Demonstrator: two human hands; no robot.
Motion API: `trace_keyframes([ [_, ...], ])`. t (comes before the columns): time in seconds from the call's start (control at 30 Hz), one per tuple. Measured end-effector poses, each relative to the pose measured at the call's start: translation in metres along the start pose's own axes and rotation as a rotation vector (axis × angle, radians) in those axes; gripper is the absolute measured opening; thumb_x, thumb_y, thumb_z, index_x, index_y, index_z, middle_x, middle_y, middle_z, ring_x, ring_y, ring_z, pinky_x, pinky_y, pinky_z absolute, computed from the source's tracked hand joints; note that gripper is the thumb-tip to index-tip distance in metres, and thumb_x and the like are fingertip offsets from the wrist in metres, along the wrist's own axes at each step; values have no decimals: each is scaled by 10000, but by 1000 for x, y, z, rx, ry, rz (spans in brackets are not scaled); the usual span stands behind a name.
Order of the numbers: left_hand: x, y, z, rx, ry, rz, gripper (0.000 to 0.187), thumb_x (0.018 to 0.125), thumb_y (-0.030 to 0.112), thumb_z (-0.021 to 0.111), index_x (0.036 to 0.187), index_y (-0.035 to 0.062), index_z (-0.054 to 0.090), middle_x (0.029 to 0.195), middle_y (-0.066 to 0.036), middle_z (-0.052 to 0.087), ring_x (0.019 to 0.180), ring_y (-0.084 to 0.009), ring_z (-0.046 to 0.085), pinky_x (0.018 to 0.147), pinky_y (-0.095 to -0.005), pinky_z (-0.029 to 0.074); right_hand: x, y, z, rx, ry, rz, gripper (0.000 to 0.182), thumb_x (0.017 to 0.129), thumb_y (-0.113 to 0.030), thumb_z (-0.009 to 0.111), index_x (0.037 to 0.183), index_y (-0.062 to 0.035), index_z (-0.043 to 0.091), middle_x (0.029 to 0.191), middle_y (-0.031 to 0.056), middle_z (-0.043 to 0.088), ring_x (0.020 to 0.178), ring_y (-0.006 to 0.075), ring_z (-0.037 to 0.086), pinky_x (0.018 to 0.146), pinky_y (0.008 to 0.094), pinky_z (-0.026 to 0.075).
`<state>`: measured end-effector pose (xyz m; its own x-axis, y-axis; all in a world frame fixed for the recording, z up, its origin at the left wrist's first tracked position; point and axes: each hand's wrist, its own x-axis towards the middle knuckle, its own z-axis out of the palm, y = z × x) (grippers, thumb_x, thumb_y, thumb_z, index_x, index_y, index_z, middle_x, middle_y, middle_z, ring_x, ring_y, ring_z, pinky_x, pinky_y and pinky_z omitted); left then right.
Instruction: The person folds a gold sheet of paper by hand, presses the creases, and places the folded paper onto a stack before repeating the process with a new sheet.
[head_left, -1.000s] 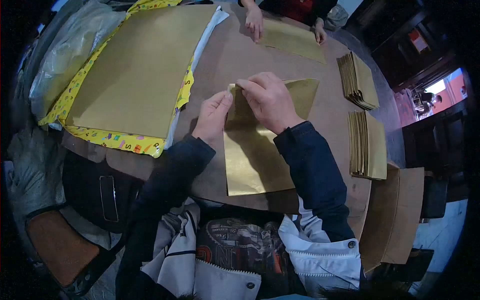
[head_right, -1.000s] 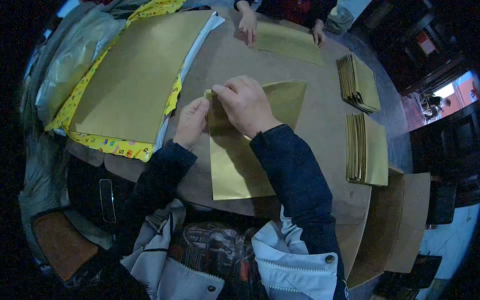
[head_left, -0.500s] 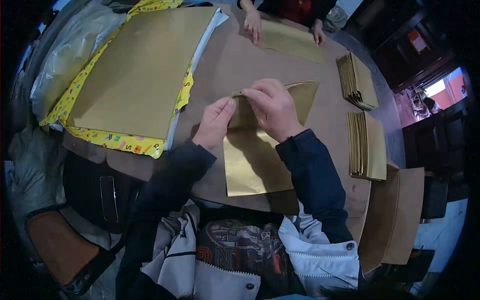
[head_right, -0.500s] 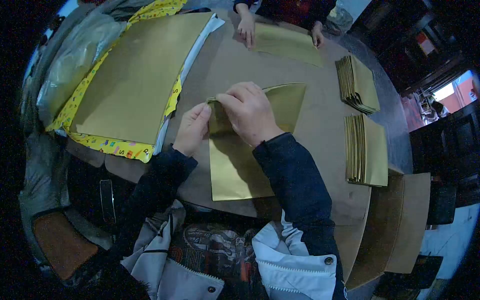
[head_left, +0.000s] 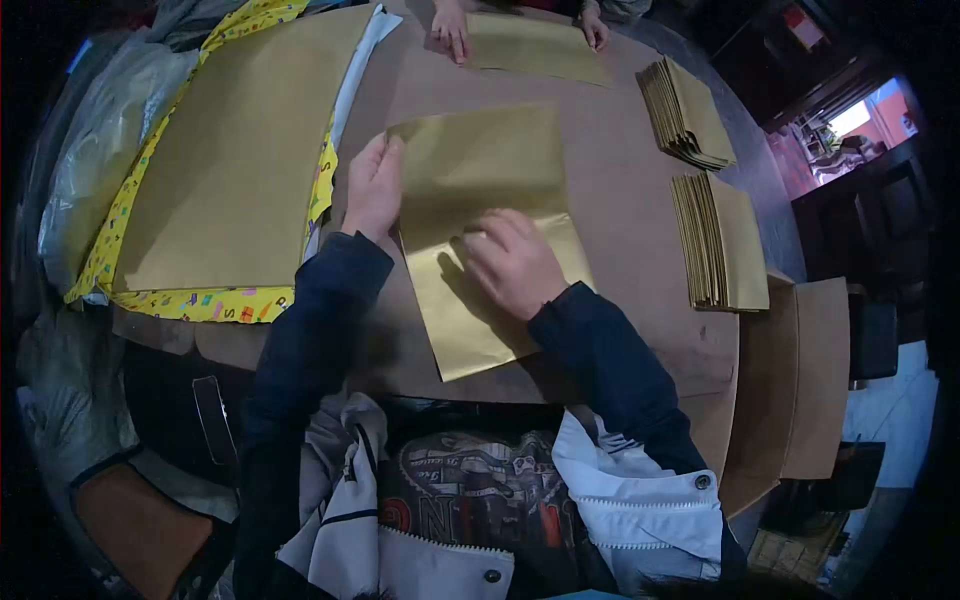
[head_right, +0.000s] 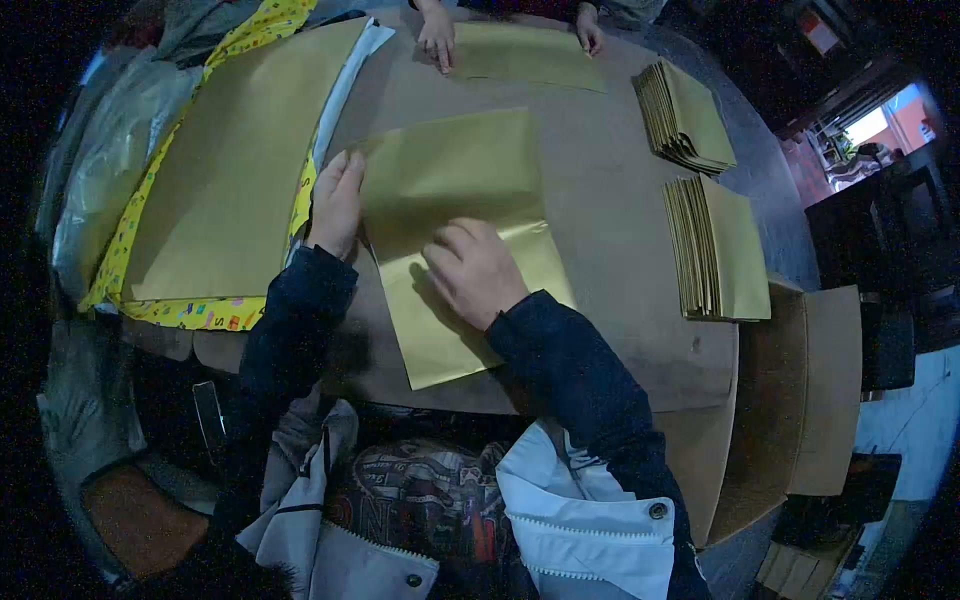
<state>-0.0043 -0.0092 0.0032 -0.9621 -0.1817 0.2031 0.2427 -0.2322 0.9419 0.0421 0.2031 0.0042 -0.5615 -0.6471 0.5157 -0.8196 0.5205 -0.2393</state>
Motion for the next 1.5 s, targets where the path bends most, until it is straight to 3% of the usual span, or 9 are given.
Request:
trace_keyframes([
  [0.17, 18, -34, -40, 116, 183, -134, 217, 937, 141, 451, 992, -19, 587, 907, -48, 621, 858, -106, 561, 752, -239, 439, -71, -15, 25, -119, -421, 137, 572, 844, -458, 564, 1302, -124, 490, 1418, 167, 356, 1327, 372, 297, 1024, 602, 285],
  [0.43, 33, -104, -99, -190, 116, -399, 184, 929, 143, 439, 1011, 5, 530, 963, -113, 603, 903, -213, 621, 779, -350, 525, -95, -8, 2, -47, -532, 185, 588, 843, -461, 579, 1327, -146, 475, 1466, 152, 301, 1377, 354, 220, 1075, 579, 212],
  [0.63, 30, -70, -72, -37, 86, -547, 56, 901, 97, 505, 916, 50, 530, 766, -39, 583, 602, -128, 608, 488, -253, 511, -92, -12, -10, -8, -601, 182, 686, 759, -527, 651, 1303, -138, 495, 1455, 152, 314, 1366, 365, 238, 1067, 607, 209],
  [0.8, 24, -63, -73, 111, 29, -493, 236, 946, 94, 453, 1140, -28, 508, 1043, -110, 616, 809, -166, 642, 690, -293, 569, -93, -30, -13, 137, -556, 51, 548, 713, -342, 737, 1166, -89, 562, 1325, 158, 452, 1278, 359, 380, 980, 613, 348],
  [0.9, 21, -65, -70, 59, 115, -491, 116, 892, 63, 505, 981, 26, 568, 798, -43, 591, 671, -163, 597, 540, -288, 515, -101, -34, -3, 165, -386, -34, 430, 719, -223, 728, 1092, -53, 599, 1201, 165, 562, 1145, 355, 521, 892, 512, 443],
  [0.93, 56, -62, -96, -450, 235, -1193, 209, 929, 88, 468, 1114, 1, 510, 956, -92, 596, 795, -183, 620, 684, -314, 532, -101, -38, -2, 171, -394, -29, 430, 719, -223, 728, 1092, -53, 599, 1201, 165, 562, 1145, 355, 521, 892, 512, 443],
  [1.03, 90, -58, -118, -940, 321, -1922, 293, 960, 110, 445, 1220, -22, 474, 1080, -132, 616, 906, -200, 649, 811, -330, 551, -93, -46, -9, 190, -494, -9, 373, 772, -229, 686, 1105, -89, 594, 1240, 150, 517, 1215, 340, 454, 964, 552, 397],
  [1.27, 25, -67, -68, 279, 162, -495, 237, 949, 111, 472, 1144, -17, 513, 1040, -112, 626, 884, -197, 649, 791, -332, 558, -93, -45, 4, 177, -379, -94, 373, 706, -147, 719, 1050, -39, 627, 1153, 171, 577, 1103, 352, 530, 844, 452, 465],
  [1.5, 32, -78, -84, 259, 43, -535, 311, 946, 99, 459, 1234, -18, 474, 1069, -117, 618, 907, -200, 643, 793, -339, 561, -102, -52, 19, 158, -359, -113, 333, 698, -96, 692, 1026, -131, 647, 1215, 139, 568, 1156, 361, 505, 876, 566, 402],
])
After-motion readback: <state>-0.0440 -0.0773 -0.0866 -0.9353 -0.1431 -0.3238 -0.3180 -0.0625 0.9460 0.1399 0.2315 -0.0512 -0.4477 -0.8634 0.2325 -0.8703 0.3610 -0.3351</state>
